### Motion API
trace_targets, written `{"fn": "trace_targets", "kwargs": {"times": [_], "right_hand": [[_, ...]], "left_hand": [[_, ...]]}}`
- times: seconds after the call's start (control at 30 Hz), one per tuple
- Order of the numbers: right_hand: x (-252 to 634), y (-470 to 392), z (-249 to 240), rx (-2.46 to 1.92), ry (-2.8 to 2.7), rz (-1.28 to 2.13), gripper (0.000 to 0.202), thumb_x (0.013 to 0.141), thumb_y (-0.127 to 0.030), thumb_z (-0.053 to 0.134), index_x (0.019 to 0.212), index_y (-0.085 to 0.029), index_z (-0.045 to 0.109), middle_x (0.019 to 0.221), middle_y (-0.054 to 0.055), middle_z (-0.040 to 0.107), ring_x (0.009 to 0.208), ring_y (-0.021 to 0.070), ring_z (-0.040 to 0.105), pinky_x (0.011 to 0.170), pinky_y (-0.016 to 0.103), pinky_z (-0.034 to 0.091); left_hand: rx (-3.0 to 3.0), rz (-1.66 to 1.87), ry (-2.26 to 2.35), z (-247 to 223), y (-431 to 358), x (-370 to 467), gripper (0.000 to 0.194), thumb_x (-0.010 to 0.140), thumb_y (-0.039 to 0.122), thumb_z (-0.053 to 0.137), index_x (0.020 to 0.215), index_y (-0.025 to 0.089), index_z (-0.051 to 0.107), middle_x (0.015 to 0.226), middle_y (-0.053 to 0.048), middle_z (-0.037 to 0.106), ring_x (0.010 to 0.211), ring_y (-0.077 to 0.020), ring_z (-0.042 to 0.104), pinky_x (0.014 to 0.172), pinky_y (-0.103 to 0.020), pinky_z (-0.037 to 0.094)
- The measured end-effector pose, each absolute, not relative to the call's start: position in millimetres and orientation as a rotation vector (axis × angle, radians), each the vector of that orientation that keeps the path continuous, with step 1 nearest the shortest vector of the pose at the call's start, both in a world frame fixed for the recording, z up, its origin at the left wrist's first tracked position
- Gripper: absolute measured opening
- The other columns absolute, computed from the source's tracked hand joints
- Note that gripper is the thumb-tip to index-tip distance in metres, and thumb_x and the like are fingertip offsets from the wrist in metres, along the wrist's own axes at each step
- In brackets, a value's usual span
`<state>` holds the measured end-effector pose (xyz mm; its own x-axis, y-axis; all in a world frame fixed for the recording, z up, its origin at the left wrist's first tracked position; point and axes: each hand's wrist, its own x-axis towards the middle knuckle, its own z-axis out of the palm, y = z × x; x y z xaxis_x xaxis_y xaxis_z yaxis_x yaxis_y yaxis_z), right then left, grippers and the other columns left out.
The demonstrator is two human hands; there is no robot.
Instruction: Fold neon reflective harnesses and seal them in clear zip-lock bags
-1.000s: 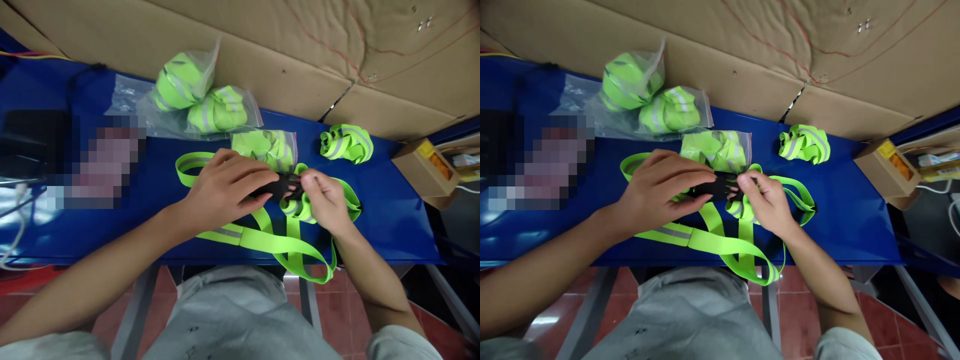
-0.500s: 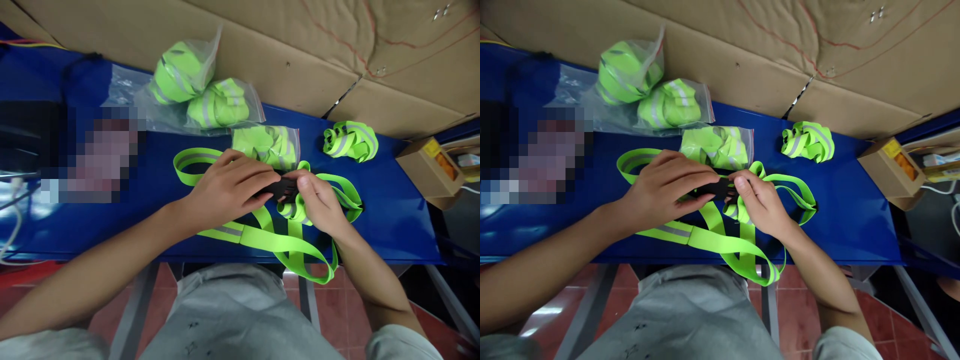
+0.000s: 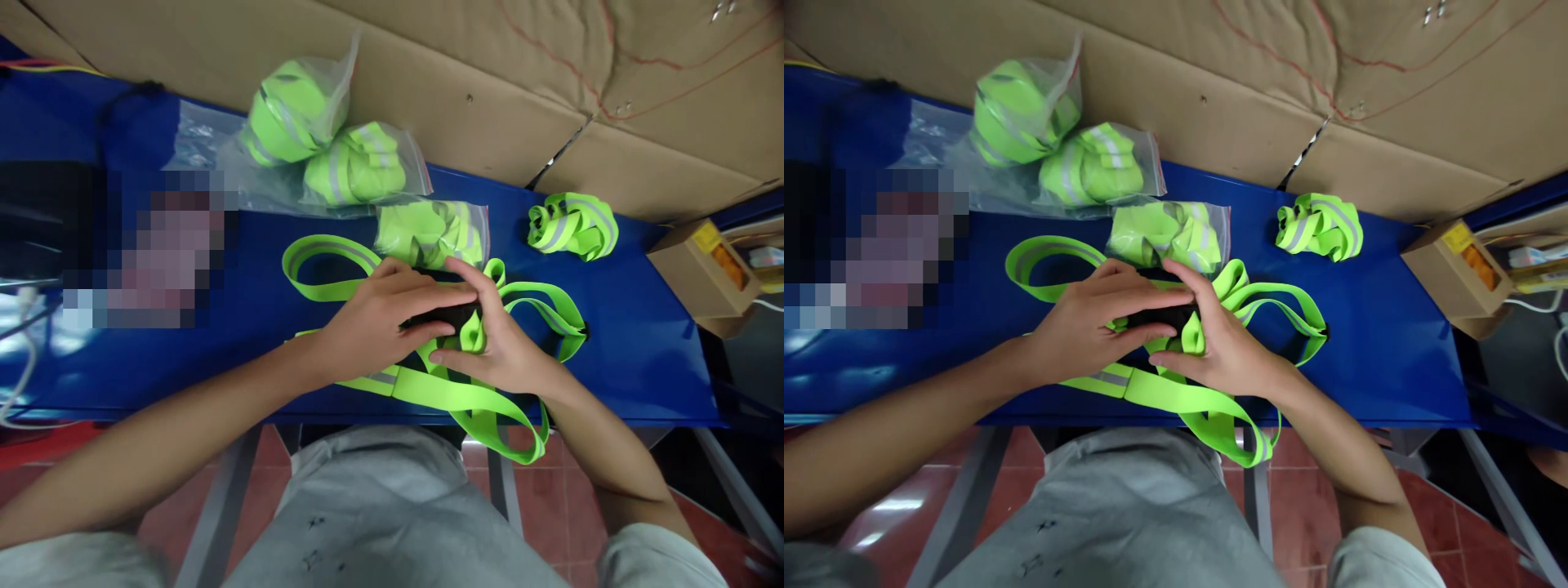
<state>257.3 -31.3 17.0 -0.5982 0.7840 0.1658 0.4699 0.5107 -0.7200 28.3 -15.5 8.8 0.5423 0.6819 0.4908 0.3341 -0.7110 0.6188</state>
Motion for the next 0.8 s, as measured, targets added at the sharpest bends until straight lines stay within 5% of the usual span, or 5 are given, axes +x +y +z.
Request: {"fn": "trace_targets", "kwargs": {"times": [0.17, 0.3, 0.5, 0.6, 0.8], "right_hand": [[258, -31, 20, -1.021, -2.15, 0.993, 0.106, 0.09, -0.042, 0.082, 0.17, -0.029, 0.014, 0.168, 0.014, 0.042, 0.155, 0.0303, 0.048, 0.124, 0.051, 0.049], [274, -21, 35, -0.967, -2.088, 1.273, 0.099, 0.082, -0.041, 0.09, 0.164, -0.03, 0.036, 0.161, 0.009, 0.055, 0.147, 0.0288, 0.057, 0.12, 0.047, 0.052], [295, -8, 45, -1.045, -1.936, 1.37, 0.026, 0.089, -0.032, 0.085, 0.112, -0.023, 0.078, 0.103, 0.001, 0.081, 0.096, 0.021, 0.078, 0.085, 0.033, 0.063], [299, -7, 51, -1.067, -1.886, 1.394, 0.012, 0.096, -0.032, 0.077, 0.1, -0.021, 0.077, 0.086, 0.0, 0.079, 0.08, 0.0172, 0.076, 0.075, 0.03, 0.061], [314, -1, 58, -1.011, -1.827, 1.751, 0.027, 0.096, -0.037, 0.076, 0.116, -0.023, 0.065, 0.079, -0.005, 0.07, 0.054, 0.0124, 0.067, 0.05, 0.026, 0.057]], "left_hand": [[2.282, 0.988, 0.914, 20, -15, 24, 0.036, 0.102, 0.032, 0.069, 0.138, 0.031, 0.067, 0.113, -0.001, 0.081, 0.097, -0.0185, 0.075, 0.098, -0.04, 0.055], [2.157, 1.164, 1.073, 37, -14, 12, 0.035, 0.096, 0.036, 0.078, 0.13, 0.031, 0.072, 0.113, 0.001, 0.08, 0.099, -0.0184, 0.075, 0.097, -0.037, 0.058], [2.148, 1.493, 1.108, 40, -6, 0, 0.032, 0.094, 0.031, 0.081, 0.125, 0.029, 0.073, 0.115, 0.006, 0.08, 0.101, -0.017, 0.075, 0.091, -0.036, 0.062], [2.316, 1.654, 1.117, 40, -4, -4, 0.034, 0.092, 0.024, 0.083, 0.125, 0.027, 0.073, 0.112, 0.007, 0.081, 0.096, -0.0155, 0.075, 0.088, -0.035, 0.062], [2.486, 1.524, 1.15, 45, -8, -6, 0.03, 0.096, 0.023, 0.078, 0.125, 0.024, 0.071, 0.116, 0.001, 0.08, 0.103, -0.0195, 0.075, 0.096, -0.038, 0.059]]}}
